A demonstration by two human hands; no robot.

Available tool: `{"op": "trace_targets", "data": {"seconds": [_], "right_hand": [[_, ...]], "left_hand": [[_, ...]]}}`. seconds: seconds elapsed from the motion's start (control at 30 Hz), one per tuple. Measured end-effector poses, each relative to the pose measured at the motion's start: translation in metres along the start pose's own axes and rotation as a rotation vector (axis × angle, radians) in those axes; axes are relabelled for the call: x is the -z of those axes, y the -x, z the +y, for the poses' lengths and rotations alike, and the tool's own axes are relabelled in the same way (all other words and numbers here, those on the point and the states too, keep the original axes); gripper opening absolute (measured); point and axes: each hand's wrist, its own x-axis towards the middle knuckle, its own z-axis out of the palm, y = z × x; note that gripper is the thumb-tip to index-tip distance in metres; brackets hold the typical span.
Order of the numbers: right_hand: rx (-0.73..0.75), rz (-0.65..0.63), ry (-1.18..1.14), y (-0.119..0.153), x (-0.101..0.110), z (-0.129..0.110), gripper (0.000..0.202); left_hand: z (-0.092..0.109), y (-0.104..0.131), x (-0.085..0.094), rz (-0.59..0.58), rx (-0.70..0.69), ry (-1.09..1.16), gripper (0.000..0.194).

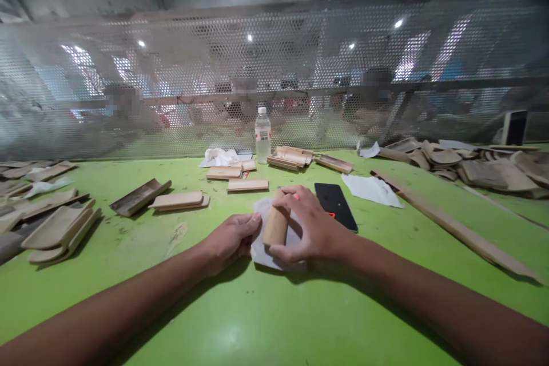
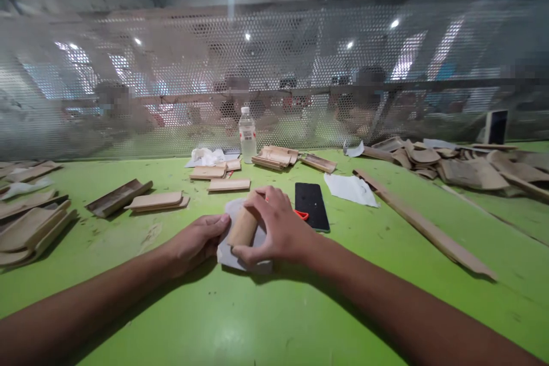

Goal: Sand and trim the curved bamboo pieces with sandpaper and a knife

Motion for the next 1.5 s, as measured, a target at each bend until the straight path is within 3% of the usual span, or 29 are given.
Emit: {"op": "trace_targets", "data": {"seconds": [0.17, 0.33, 0.43, 0.57, 0.83, 1.07, 1.5], "right_hand": [[-0.149, 0.058, -0.313, 0.004, 0.006, 0.004, 0.077], [-0.242, 0.088, -1.078, 0.009, 0.008, -0.011, 0.074], [-0.27, 0.05, -1.424, 0.009, 0.008, -0.023, 0.079], [-0.312, -0.072, -1.663, 0.009, 0.007, -0.029, 0.081], [-0.404, -0.19, -1.779, 0.009, 0.004, -0.024, 0.083], [-0.406, -0.266, -1.778, 0.01, 0.004, -0.023, 0.087], [-0.383, -0.28, -1.812, 0.01, 0.007, -0.022, 0.089]], "left_hand": [[0.002, 0.0, -0.002, 0.013, -0.021, -0.004, 0.024], [0.006, -0.001, -0.003, 0.02, -0.028, 0.05, 0.03], [0.006, -0.003, -0.002, 0.019, -0.025, 0.056, 0.032], [0.004, -0.005, 0.001, 0.011, -0.021, 0.07, 0.03], [-0.001, -0.007, 0.01, -0.106, -0.054, 0.113, 0.031], [0.0, -0.006, 0.007, -0.124, -0.061, 0.109, 0.031], [-0.003, -0.008, 0.012, -0.155, -0.068, 0.129, 0.033]]}}
